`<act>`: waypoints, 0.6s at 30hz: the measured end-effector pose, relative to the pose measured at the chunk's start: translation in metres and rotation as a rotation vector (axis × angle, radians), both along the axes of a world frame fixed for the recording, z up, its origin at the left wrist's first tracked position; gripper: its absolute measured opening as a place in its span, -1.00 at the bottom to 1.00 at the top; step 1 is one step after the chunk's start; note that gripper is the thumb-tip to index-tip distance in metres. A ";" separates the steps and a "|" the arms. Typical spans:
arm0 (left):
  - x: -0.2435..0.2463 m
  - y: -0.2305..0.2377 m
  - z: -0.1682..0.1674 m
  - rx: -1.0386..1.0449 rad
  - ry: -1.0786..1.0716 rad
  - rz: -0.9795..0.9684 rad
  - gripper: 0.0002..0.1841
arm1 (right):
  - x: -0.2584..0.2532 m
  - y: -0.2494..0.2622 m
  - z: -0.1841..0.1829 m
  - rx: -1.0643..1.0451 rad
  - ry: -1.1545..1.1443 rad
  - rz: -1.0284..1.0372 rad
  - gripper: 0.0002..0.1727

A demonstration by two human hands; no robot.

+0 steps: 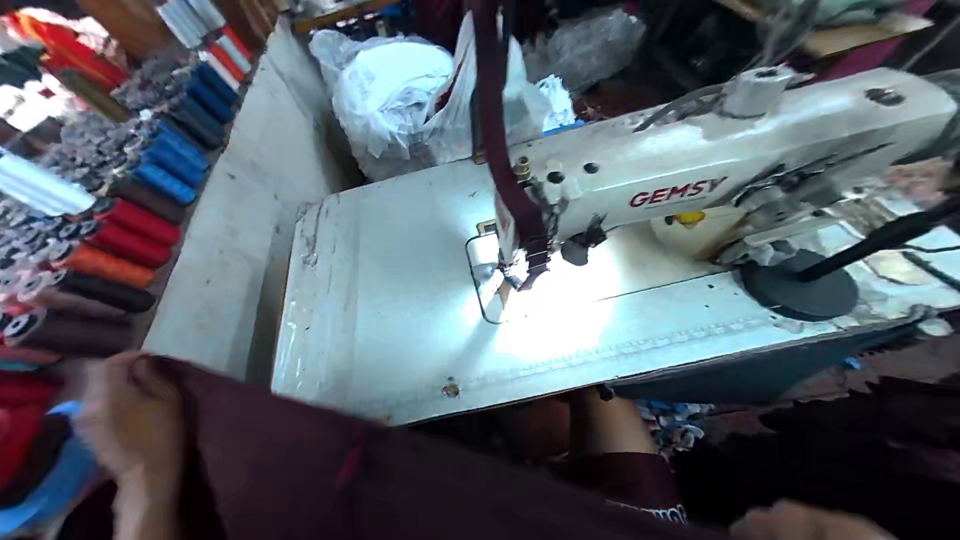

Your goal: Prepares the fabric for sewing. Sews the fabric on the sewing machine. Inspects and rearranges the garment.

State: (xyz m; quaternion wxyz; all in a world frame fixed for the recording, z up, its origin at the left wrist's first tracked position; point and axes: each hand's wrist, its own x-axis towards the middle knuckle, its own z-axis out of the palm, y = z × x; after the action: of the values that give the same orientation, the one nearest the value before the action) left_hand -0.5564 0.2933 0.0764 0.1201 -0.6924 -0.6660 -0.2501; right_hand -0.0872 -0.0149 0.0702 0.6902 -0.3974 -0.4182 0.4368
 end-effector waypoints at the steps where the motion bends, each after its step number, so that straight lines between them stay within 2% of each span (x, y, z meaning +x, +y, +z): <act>1: 0.029 0.012 -0.019 -0.049 0.009 -0.079 -0.56 | 0.034 -0.011 -0.013 0.008 -0.128 0.011 -0.69; 2: 0.056 0.022 -0.040 -0.107 0.011 -0.142 -0.56 | 0.065 -0.015 -0.025 0.017 -0.296 -0.033 -0.74; 3: 0.082 0.032 -0.060 -0.164 -0.006 -0.186 -0.57 | 0.089 -0.010 -0.033 0.002 -0.446 -0.190 -0.77; 4: 0.105 0.039 -0.079 -0.191 -0.034 -0.221 -0.58 | 0.106 0.001 -0.041 -0.061 -0.597 -0.435 -0.80; 5: 0.124 0.044 -0.093 -0.182 -0.063 -0.239 -0.60 | 0.121 0.018 -0.050 -0.141 -0.789 -0.657 -0.78; 6: 0.140 0.046 -0.100 -0.142 -0.091 -0.248 -0.62 | 0.132 0.035 -0.058 -0.232 -0.956 -0.769 -0.67; 8: 0.170 0.038 -0.098 -0.097 -0.125 -0.305 -0.61 | 0.136 0.066 -0.070 -0.405 -1.094 -0.706 -0.48; 9: 0.189 0.028 -0.096 -0.080 -0.123 -0.364 -0.60 | 0.127 0.082 -0.076 -0.420 -1.098 -0.652 -0.48; 12: 0.255 -0.017 -0.100 0.007 -0.110 -0.658 -0.66 | 0.081 0.123 -0.099 -0.361 -1.155 -0.525 -0.66; 14: 0.292 -0.043 -0.111 0.003 -0.087 -0.879 -0.73 | 0.058 0.140 -0.114 -0.382 -1.220 -0.518 -0.73; 16: 0.314 -0.055 -0.121 -0.171 -0.011 -0.965 -0.64 | 0.053 0.147 -0.117 -0.443 -1.276 -0.562 -0.77; 18: 0.323 -0.056 -0.122 -0.402 0.056 -0.895 -0.42 | 0.067 0.145 -0.116 -0.526 -1.301 -0.604 -0.73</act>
State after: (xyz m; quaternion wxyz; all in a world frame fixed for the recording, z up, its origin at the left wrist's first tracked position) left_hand -0.2333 0.2377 -0.0459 -0.1173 -0.9266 -0.3348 -0.1252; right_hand -0.0200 0.1298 -0.0461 0.2767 -0.8231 -0.4959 -0.0077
